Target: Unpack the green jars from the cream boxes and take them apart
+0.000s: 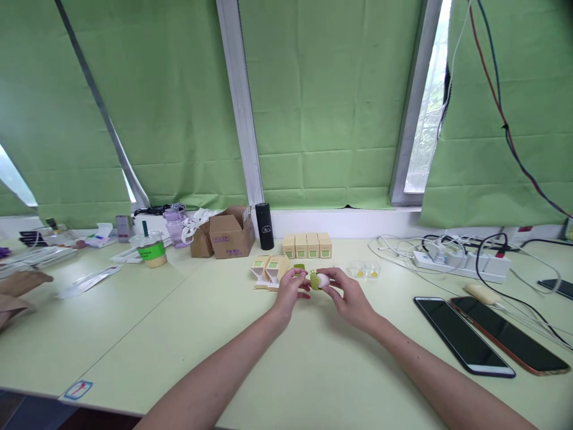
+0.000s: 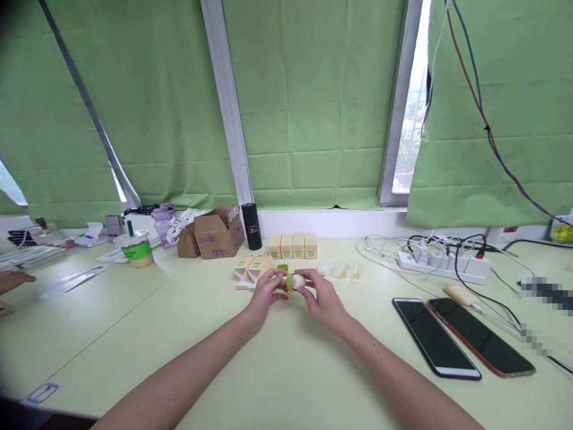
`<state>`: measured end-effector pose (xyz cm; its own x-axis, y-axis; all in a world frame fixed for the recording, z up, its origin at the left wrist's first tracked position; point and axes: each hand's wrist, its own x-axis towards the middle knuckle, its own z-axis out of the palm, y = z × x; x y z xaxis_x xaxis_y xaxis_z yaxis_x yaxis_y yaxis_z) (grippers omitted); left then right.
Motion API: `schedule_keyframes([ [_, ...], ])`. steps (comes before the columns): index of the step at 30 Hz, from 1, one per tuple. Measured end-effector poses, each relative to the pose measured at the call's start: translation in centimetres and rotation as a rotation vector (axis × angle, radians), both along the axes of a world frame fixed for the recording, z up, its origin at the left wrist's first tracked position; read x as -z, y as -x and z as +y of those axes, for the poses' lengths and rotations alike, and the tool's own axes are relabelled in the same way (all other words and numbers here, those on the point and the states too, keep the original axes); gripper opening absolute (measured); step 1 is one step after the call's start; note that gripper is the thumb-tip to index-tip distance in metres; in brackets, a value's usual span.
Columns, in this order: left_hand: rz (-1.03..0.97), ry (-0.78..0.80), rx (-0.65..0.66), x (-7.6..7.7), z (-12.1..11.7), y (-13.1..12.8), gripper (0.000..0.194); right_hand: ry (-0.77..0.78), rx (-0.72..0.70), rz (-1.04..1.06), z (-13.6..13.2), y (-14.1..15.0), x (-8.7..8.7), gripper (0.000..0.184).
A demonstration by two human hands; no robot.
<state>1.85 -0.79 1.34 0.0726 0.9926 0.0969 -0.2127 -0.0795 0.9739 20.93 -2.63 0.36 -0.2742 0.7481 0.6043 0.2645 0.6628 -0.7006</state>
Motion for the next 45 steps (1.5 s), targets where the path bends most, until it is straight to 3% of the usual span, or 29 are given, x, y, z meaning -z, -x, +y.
schedule_keyframes([
  [3, 0.017, -0.028, -0.019, -0.1, 0.0, 0.0, 0.038, 0.164, -0.058, 0.172, 0.6, 0.1, 0.2, 0.028],
  [11, 0.094, -0.115, -0.037, 0.0, 0.1, -0.2, 0.029, 0.441, -0.198, 0.535, 1.4, 0.4, 0.3, 0.046],
  [19, 0.231, -0.265, -0.133, 0.2, 0.3, 0.0, 0.021, 0.575, -0.183, 0.641, 1.4, 0.4, 0.1, 0.053],
  [25, 0.229, -0.277, -0.106, 0.1, 0.2, -0.2, 0.023, 0.548, -0.114, 0.567, 1.6, 0.4, 0.3, 0.050],
  [32, 0.166, -0.198, 0.002, 0.3, 0.2, -0.7, 0.042, 0.467, -0.048, 0.426, 1.7, 0.5, 0.3, 0.048],
  [45, 0.072, -0.192, 0.125, 0.3, -0.2, -1.2, 0.046, 0.298, 0.026, 0.308, 1.4, 0.7, 0.9, 0.032],
])
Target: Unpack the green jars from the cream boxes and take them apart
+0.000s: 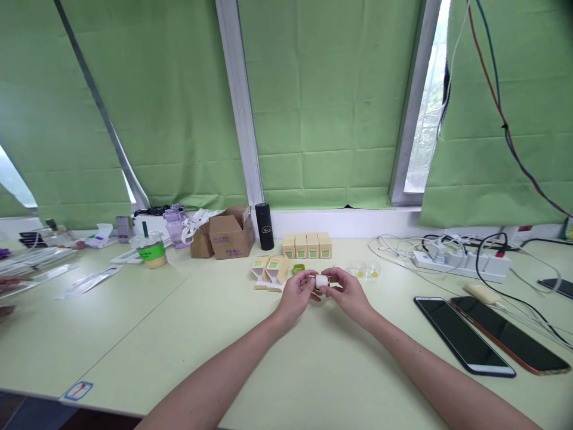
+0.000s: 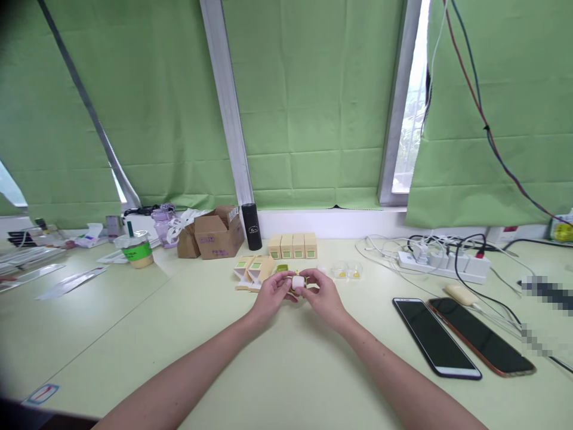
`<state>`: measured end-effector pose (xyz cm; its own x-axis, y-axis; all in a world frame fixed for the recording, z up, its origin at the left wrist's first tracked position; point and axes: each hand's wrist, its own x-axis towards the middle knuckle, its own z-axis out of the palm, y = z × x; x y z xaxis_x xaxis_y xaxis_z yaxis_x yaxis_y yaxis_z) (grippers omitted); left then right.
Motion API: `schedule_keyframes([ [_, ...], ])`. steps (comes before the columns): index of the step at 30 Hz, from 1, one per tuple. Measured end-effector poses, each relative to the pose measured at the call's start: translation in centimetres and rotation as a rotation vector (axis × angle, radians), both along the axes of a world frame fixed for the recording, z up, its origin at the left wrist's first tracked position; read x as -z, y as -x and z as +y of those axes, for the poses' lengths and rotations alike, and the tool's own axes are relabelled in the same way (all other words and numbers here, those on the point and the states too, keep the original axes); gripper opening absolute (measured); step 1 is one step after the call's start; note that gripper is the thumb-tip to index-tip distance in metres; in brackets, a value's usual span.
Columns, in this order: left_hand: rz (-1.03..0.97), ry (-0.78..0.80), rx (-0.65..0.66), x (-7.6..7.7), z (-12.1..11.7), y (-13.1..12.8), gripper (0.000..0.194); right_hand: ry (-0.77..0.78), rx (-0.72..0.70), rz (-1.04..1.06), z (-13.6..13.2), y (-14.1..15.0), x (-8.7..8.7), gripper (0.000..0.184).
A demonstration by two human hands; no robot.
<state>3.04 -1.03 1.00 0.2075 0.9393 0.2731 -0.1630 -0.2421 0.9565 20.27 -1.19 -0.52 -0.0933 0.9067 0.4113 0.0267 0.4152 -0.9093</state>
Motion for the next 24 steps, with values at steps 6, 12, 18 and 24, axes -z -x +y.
schedule_keyframes([
  [6, 0.031, -0.063, -0.034, 0.1, -0.4, -0.1, 0.039, -0.273, 0.128, -0.301, -0.9, -0.1, -0.5, 0.033],
  [12, 0.116, -0.118, -0.087, 0.5, -1.0, -0.4, 0.030, -0.466, 0.237, -0.598, -1.8, -0.2, -0.5, 0.032],
  [18, 0.249, -0.183, -0.085, 1.0, -0.9, -0.1, 0.027, -0.508, 0.239, -0.733, -1.5, -0.2, 0.3, 0.032],
  [24, 0.399, -0.229, -0.118, 1.0, -0.8, 0.3, 0.023, -0.568, 0.253, -0.824, -0.9, -0.3, 1.0, 0.029],
])
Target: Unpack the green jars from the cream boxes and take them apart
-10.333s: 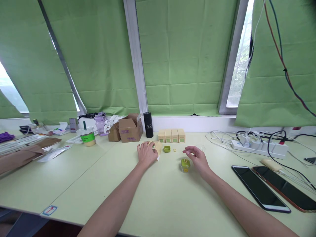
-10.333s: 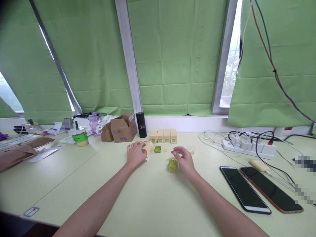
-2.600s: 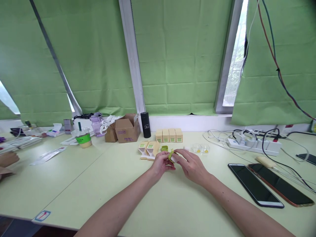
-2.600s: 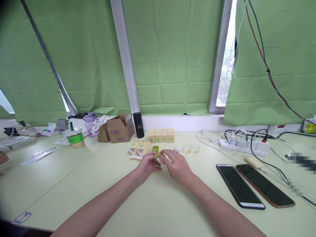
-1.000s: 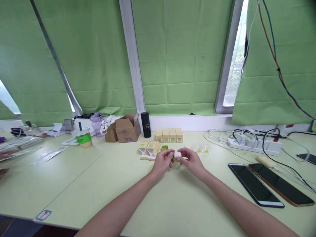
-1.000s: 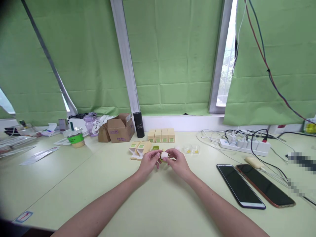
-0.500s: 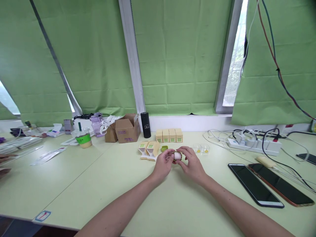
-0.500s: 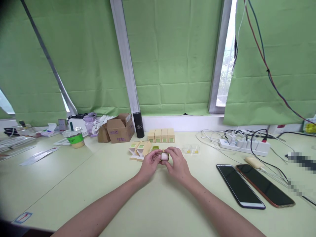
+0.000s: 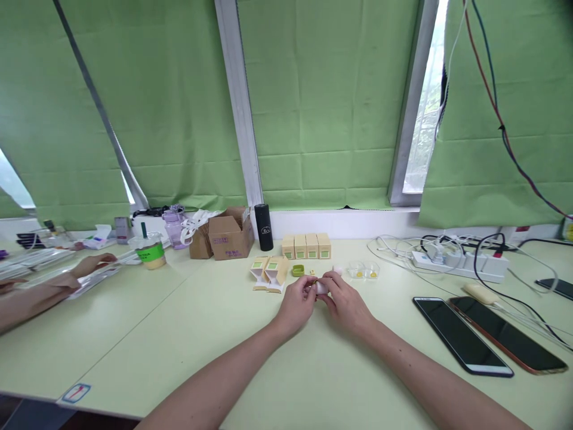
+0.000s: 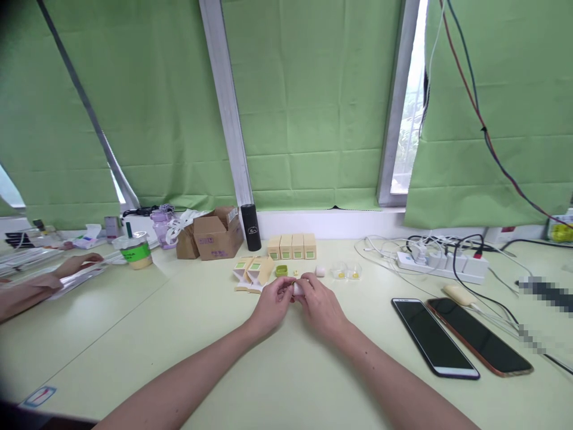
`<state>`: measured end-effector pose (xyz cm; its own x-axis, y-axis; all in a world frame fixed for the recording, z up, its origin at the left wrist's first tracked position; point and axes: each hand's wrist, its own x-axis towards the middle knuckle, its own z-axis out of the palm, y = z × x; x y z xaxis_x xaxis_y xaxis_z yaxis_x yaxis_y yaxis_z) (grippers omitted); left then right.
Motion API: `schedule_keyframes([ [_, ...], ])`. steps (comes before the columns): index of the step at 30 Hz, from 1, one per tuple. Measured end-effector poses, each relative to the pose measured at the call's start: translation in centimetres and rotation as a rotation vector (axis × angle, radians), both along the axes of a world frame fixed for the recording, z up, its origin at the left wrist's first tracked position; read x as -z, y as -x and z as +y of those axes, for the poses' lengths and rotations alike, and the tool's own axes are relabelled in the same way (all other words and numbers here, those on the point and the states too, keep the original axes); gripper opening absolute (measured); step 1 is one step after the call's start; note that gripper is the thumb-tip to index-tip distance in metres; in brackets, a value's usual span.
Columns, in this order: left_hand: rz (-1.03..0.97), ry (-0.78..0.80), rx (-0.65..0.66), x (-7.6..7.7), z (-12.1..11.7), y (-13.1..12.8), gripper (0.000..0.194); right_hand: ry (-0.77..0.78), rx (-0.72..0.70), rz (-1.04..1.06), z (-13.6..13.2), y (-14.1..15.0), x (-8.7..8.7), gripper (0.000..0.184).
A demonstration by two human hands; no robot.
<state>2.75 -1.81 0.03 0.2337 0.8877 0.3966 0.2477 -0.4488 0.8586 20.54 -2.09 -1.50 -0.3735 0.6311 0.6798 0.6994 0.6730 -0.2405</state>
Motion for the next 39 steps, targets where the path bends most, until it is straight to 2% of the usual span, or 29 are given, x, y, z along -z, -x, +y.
schedule_keyframes([
  [11, 0.019, -0.001, -0.033, -0.1, 0.2, -0.4, 0.022, -0.015, 0.011, -0.047, -0.1, 0.6, -0.5, 0.032],
  [18, 0.045, 0.001, -0.057, -0.4, 0.4, -0.4, 0.023, 0.030, 0.000, -0.009, 0.1, 0.9, -0.4, 0.034],
  [22, 0.075, -0.012, -0.077, -0.7, 0.4, -0.1, 0.026, 0.095, -0.041, 0.092, 0.0, 0.5, -0.5, 0.027],
  [25, 0.145, -0.101, -0.098, -1.1, 0.2, 0.6, 0.027, 0.170, -0.068, 0.197, -0.1, 0.1, -0.6, 0.022],
  [28, 0.171, -0.172, -0.053, -1.3, 0.0, 1.2, 0.033, 0.234, -0.069, 0.303, -0.1, -0.3, -0.8, 0.022],
  [32, 0.135, -0.122, -0.003, -0.9, 0.2, 1.3, 0.046, 0.294, -0.113, 0.425, 0.3, -0.3, -1.1, 0.020],
  [35, 0.091, -0.065, -0.010, -0.8, 0.5, 1.1, 0.044, 0.353, -0.176, 0.513, 0.4, -0.1, -1.3, 0.022],
  [39, 0.058, 0.012, -0.033, -1.3, 0.4, 0.5, 0.042, 0.427, -0.203, 0.626, 0.6, 0.1, -1.0, 0.028],
])
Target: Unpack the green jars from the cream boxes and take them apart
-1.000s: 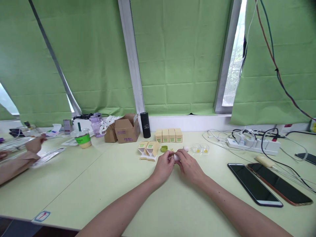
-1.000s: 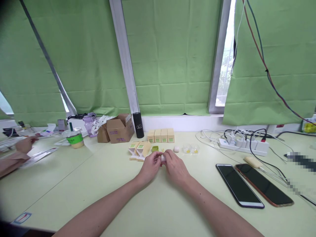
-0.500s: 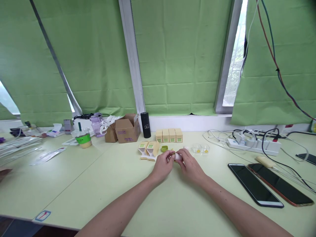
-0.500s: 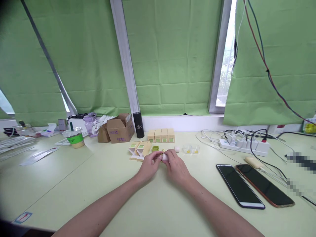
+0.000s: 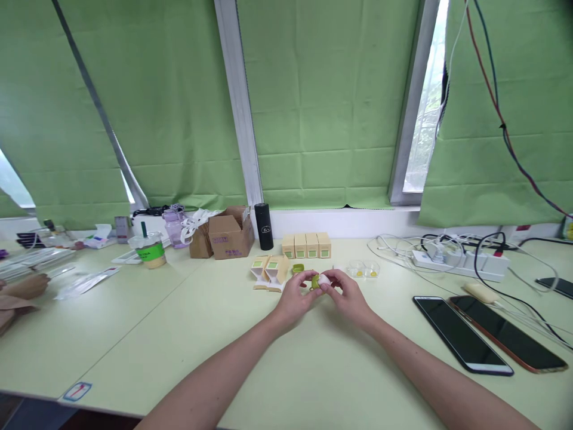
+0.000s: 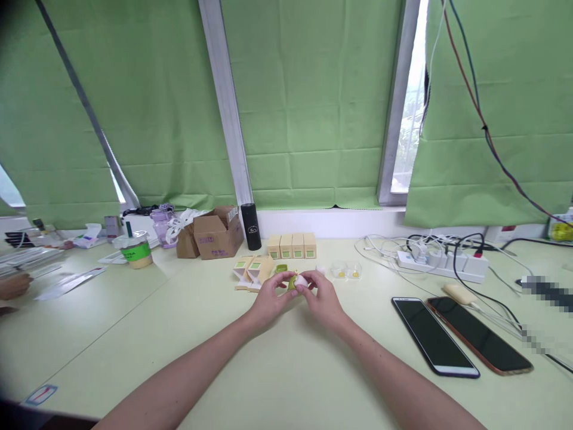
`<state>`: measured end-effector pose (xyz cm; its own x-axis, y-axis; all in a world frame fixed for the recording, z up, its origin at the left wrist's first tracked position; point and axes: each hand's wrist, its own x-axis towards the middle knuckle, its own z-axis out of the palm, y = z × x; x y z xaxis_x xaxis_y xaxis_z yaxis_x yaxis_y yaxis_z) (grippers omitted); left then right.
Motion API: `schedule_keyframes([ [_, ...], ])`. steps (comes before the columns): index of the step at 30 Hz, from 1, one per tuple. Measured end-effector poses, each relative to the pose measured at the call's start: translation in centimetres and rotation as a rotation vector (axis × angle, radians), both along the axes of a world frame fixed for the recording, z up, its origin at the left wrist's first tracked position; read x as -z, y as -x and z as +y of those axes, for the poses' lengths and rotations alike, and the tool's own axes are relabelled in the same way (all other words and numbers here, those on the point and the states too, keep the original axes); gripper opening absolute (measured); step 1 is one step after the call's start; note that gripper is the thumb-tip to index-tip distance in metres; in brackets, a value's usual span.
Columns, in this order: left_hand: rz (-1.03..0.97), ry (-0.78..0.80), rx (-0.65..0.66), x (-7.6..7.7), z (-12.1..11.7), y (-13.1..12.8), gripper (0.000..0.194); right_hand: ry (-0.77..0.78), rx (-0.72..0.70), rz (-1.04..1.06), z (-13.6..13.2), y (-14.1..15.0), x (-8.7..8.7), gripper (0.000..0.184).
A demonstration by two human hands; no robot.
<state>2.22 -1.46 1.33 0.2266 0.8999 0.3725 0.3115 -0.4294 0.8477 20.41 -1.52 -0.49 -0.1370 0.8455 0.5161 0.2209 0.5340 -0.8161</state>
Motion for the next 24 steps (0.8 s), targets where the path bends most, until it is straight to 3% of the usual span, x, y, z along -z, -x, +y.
schedule_keyframes([
  [5, -0.008, 0.006, -0.037, -0.54, -0.46, -0.39, 0.041, 0.095, -0.029, 0.090, 0.34, 0.09, 0.39, 0.035],
  [24, -0.006, -0.057, -0.106, 0.29, -0.11, -0.38, 0.036, 0.229, -0.054, 0.329, 0.64, 0.52, 0.75, 0.049],
])
